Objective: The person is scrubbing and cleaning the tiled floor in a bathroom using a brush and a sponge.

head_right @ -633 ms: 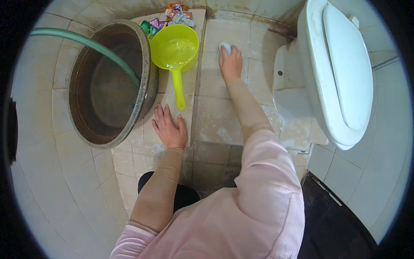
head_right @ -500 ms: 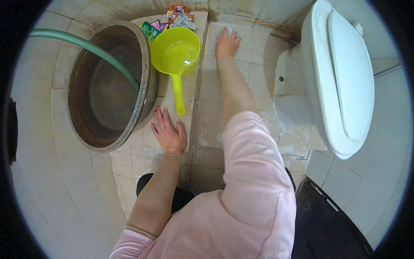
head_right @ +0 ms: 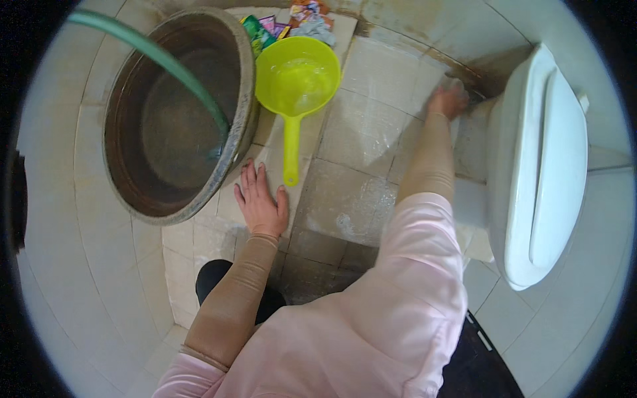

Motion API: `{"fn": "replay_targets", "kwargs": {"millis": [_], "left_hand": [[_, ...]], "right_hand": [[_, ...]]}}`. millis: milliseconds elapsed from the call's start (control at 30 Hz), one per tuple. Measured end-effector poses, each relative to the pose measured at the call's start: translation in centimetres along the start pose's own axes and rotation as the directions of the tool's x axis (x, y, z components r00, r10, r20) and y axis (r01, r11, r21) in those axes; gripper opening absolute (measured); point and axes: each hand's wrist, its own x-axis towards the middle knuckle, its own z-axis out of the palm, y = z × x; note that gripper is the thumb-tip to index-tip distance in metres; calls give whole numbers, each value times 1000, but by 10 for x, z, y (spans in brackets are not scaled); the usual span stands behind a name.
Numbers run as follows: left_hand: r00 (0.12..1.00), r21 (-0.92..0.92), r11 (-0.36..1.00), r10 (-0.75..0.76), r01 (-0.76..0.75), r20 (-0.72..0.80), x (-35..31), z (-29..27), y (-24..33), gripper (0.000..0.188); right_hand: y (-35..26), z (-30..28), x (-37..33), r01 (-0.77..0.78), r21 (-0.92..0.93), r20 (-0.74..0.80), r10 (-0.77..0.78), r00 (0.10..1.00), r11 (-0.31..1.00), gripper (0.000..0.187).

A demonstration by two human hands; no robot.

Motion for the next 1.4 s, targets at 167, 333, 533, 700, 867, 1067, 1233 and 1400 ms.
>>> {"fn": "replay_targets", "kwargs": {"millis": [167, 333, 533, 700, 867, 1067, 1233, 1400], "left_hand": [[1000, -23, 1000, -1, 1, 6, 0, -1, 0, 64], [1000, 0, 1000, -11, 11, 16, 0, 0, 1, 65], [999, -10, 1000, -24, 24, 32, 1, 2, -3, 65], [999, -29, 999, -17, 18, 34, 1, 1, -4, 65], [1000, -12, 1000, -5, 5, 11, 1, 0, -1, 64], [1000, -25, 1000, -3, 4, 10, 0, -1, 0, 65], [1000, -17, 1000, 5, -5, -6, 0, -1, -1, 65], [998, -30, 999, 25, -27, -50, -3, -2, 1, 62]], "right_hand": [[-54, 16, -15, 62, 17, 46, -63, 997, 998, 66], [-85, 35, -24, 398, 139, 212, -420, 883, 907, 66], [15, 4, 21, 36, -133, 227, -4, 974, 990, 61], [-21, 19, 12, -176, -13, 31, 177, 984, 984, 52], [-144, 63, -54, -14, 291, -130, 54, 990, 956, 55], [-123, 21, -92, 391, -43, 88, -386, 918, 919, 52], [-25, -39, -62, -72, -273, -16, 71, 997, 959, 51], [-51, -11, -114, -86, -184, -30, 82, 996, 979, 46]]}}
